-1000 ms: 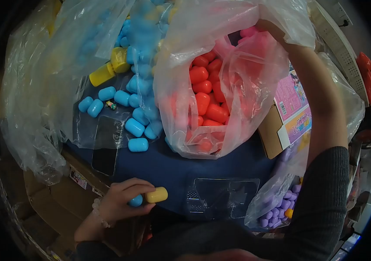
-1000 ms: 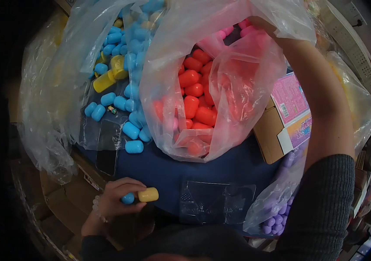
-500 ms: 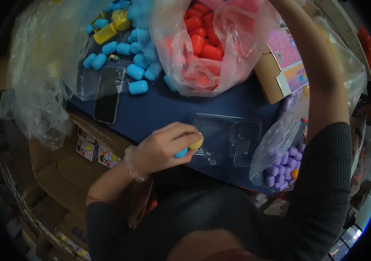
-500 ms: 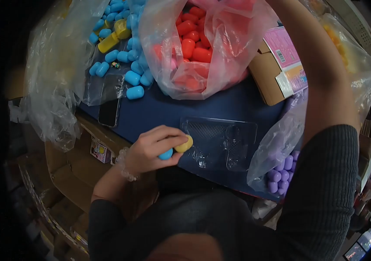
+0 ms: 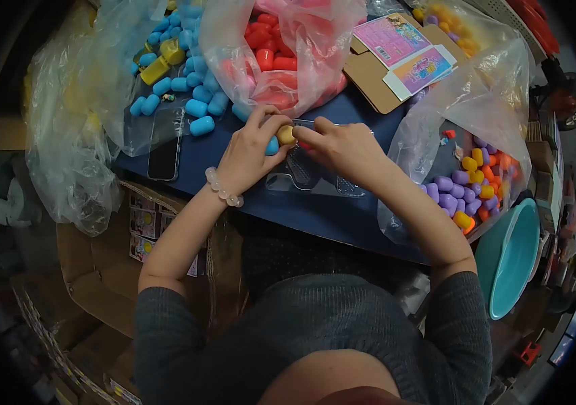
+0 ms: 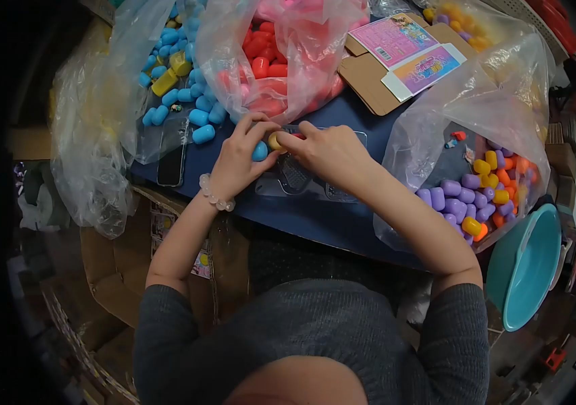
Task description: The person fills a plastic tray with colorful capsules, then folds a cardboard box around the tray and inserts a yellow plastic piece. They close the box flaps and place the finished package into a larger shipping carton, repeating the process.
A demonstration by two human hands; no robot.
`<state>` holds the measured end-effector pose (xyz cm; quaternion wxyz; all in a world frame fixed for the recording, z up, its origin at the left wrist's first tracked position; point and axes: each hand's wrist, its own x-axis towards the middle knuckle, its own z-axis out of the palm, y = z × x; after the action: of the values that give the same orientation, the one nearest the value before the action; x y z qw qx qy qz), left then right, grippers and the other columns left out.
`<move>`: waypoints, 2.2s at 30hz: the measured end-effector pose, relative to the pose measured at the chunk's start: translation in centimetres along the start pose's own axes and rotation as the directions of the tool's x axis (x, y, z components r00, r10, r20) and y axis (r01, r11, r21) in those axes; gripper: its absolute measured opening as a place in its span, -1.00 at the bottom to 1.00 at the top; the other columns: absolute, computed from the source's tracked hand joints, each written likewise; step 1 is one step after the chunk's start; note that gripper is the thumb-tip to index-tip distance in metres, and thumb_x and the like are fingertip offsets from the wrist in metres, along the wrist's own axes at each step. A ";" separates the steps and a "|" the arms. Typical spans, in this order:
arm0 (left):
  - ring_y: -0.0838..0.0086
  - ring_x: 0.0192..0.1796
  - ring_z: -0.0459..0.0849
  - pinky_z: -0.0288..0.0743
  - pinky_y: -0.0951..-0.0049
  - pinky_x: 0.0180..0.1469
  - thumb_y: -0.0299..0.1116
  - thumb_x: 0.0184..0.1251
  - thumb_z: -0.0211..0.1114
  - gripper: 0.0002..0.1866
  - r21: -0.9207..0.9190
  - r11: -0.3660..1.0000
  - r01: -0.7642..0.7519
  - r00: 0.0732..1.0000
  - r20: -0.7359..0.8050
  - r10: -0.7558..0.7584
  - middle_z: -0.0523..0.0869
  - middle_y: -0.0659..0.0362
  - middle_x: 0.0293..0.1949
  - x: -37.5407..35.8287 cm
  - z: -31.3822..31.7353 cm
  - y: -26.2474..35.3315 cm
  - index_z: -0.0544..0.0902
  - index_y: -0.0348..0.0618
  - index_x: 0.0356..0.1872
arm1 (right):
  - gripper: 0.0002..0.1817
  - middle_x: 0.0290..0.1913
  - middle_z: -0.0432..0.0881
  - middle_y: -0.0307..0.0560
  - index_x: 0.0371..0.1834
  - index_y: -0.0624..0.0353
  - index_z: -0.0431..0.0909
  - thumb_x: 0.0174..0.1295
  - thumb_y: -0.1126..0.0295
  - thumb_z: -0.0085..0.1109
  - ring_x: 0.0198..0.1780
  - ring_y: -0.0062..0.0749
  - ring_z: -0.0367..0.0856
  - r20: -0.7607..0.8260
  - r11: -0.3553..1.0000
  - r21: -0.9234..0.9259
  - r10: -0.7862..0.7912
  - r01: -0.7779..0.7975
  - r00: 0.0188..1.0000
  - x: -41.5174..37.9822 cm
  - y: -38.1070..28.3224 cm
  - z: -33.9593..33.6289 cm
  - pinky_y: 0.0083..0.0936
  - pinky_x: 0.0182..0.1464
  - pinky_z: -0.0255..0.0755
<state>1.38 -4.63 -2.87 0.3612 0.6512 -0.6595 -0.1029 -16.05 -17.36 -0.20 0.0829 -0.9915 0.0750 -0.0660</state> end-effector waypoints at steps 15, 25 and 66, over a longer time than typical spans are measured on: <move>0.04 0.02 0.53 0.38 0.17 0.12 -0.35 0.12 0.46 -0.57 -0.038 0.996 -0.084 0.994 -0.068 0.081 0.54 0.00 -0.08 -1.8 3.0 4.8 0.50 -0.23 -0.04 | -0.38 0.10 0.38 0.24 0.10 0.03 0.38 -0.06 0.34 0.46 -0.31 0.21 0.68 -0.122 0.837 0.216 0.535 -0.504 0.836 0.2 -0.5 2.6 -0.13 -0.30 0.63; 0.22 -0.15 0.76 0.61 0.34 -0.07 -0.49 0.25 0.34 -0.71 -0.197 0.972 0.131 0.991 -0.012 -0.136 0.72 -0.02 -0.19 -1.9 3.8 4.4 0.55 -0.31 -0.03 | -0.48 0.21 0.36 0.18 0.15 0.07 0.41 0.13 0.33 0.38 -0.18 0.12 0.68 -0.229 0.830 0.453 0.461 -0.325 0.857 -7.0 -0.3 -1.6 -0.18 -0.15 0.60; 0.07 -0.12 0.70 0.58 0.29 -0.05 -0.62 0.16 0.25 -0.73 -0.290 0.833 -0.471 0.813 0.223 0.538 0.71 -0.02 -0.15 13.4 14.1 18.8 0.66 -0.24 -0.09 | -0.58 -0.23 0.70 0.09 -0.12 0.12 0.66 0.11 0.04 0.34 -0.16 -0.03 0.69 -0.142 0.543 -0.084 0.824 -0.836 0.549 -24.7 15.3 -9.2 -0.15 -0.09 0.54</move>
<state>-20.52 -19.43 3.03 0.3428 0.3842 -0.8398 -0.1717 -43.68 -29.75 3.18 0.0305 -0.8375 0.5428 -0.0556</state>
